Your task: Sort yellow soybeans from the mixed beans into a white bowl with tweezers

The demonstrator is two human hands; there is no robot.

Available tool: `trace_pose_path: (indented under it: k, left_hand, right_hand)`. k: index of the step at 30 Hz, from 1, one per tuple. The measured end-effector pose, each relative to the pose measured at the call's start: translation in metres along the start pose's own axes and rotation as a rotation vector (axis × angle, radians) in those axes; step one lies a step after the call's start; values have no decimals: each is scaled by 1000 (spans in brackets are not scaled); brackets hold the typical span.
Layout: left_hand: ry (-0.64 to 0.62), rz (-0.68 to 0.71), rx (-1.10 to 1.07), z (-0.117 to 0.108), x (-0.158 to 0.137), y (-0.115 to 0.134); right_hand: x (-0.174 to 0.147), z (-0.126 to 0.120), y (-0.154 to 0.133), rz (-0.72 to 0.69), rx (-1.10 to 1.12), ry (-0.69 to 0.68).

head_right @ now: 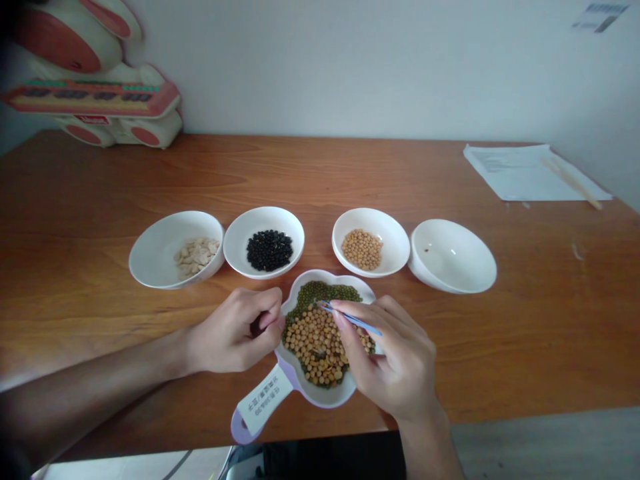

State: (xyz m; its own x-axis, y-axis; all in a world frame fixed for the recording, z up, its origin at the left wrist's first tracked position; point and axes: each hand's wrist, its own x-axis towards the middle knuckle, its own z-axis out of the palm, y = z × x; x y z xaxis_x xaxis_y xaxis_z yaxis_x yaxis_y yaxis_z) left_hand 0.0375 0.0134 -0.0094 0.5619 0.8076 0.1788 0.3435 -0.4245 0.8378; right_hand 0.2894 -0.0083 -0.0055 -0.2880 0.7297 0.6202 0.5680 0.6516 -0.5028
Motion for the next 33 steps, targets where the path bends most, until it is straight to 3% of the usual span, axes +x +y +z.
trace_pose_path:
  k: [17, 33]
  left_hand:
    - [-7, -14, 12, -1, 1, -1]
    - [-3, 0, -4, -1, 1, 0]
  right_hand:
    - [8, -1, -3, -9, -25, -78]
    - [4, 0, -1, 44, -11, -68]
